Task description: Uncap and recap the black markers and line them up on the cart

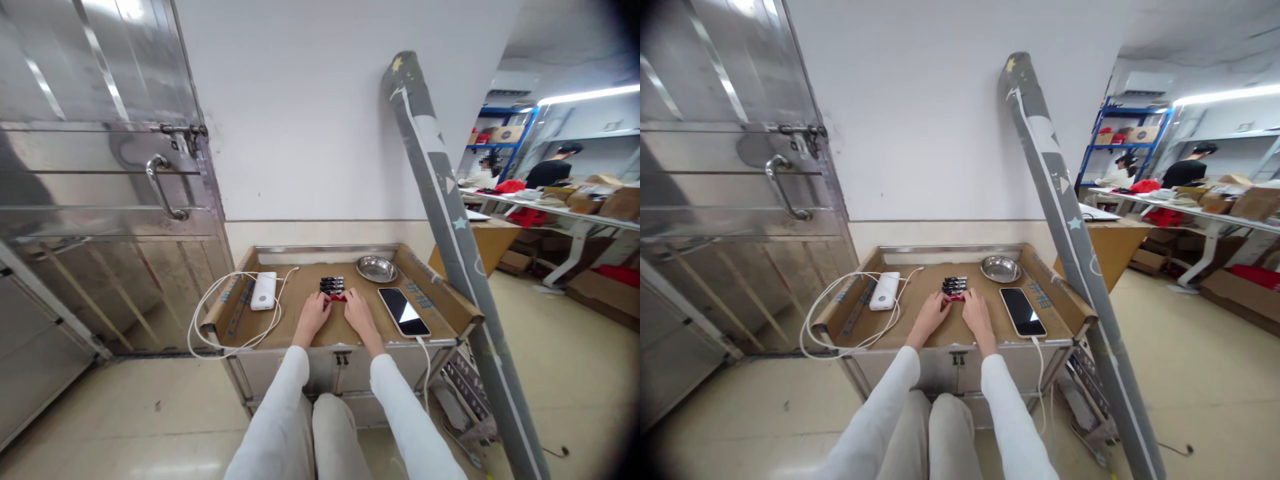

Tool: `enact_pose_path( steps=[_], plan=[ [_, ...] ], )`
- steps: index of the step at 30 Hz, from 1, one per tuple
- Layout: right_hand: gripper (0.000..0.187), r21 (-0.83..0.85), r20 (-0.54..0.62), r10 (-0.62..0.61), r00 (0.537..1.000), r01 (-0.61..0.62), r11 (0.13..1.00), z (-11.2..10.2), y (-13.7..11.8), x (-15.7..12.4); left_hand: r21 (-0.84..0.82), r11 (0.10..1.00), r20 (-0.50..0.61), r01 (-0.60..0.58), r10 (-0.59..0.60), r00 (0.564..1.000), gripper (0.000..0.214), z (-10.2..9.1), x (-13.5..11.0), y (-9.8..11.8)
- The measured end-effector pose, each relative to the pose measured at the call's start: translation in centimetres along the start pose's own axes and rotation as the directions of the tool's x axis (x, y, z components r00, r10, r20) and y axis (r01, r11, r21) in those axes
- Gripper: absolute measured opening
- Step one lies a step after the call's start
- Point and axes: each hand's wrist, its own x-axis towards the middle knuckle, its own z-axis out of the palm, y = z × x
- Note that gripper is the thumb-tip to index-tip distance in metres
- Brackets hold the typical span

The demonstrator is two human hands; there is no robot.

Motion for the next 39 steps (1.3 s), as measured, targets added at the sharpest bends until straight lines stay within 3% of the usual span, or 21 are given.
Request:
enact_pose_path(
  steps=[5, 11, 22, 29, 39],
  plan=[
    [0.027, 0.034, 0.008, -0.014, 1.000, 0.014, 0.999, 0.3, 0.2, 0.2, -0.004, 1.000, 0.014, 0.021, -0.021, 1.000, 0.004, 0.5, 0.4, -0.4],
    [0.019, -0.029, -0.041, 0.053, 0.998, -0.054, 0.998, 0.6, 0.3, 0.1, -0.040, 0.999, 0.009, 0.031, -0.031, 0.999, 0.005, 0.4, 0.5, -0.4],
    [0.012, -0.083, -0.040, 0.030, 0.999, -0.033, 0.996, 0.6, 0.1, 0.2, -0.028, 0.999, 0.018, 0.041, -0.040, 0.999, 0.007, 0.3, 0.5, -0.3],
    [0.016, -0.029, -0.040, 0.032, 0.999, -0.033, 0.999, 0.5, 0.1, 0.3, -0.004, 0.997, -0.085, 0.074, -0.074, 0.994, 0.010, 0.1, 0.4, -0.5],
    [0.019, 0.143, -0.097, -0.047, 0.994, 0.060, 0.988, -0.1, -0.2, 0.2, -0.084, 0.996, -0.080, 0.021, -0.028, 0.996, 0.012, -0.8, 0.1, 0.3]
  ],
)
